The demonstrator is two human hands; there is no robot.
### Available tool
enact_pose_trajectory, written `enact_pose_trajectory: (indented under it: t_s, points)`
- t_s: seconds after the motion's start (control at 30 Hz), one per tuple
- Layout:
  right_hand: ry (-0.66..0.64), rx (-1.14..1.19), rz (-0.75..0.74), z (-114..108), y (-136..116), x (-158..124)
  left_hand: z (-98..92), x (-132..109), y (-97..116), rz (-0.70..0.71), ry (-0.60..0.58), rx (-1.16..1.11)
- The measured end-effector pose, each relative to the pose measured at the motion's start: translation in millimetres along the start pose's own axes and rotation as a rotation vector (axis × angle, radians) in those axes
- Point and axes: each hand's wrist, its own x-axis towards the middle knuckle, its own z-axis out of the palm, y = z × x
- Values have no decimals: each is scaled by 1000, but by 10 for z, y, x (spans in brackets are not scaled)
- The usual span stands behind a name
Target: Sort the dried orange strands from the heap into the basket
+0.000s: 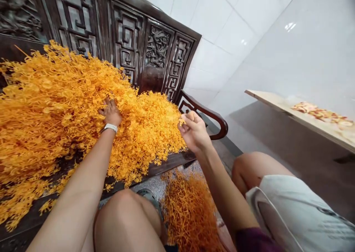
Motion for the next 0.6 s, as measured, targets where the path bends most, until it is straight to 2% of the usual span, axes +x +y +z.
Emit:
enact_pose_trajectory:
  t_s: [0.1,0.23,0.37,0.47,0.53,0.6]
  points:
    - [-44,-67,-63,26,-214,511,-3,15,75,-51,-16,-38]
    - [-87,-81,-24,124,-460,1276,-55,-99,51,-56,-56,-26]
    - [-238,-186,-51,530,-547,1882,-285,-317,25,-7,-126,-84]
    - [-306,-218,-53,1009,-549,2002,-469,-497,226,-64,-159,-232]
    - [-374,-244,-79,1360,-519,1852,-505,-576,460,-166,-67,-307]
    - [-473,-292,-126,1689,-425,1508,-470,-590,686,-255,75,-344]
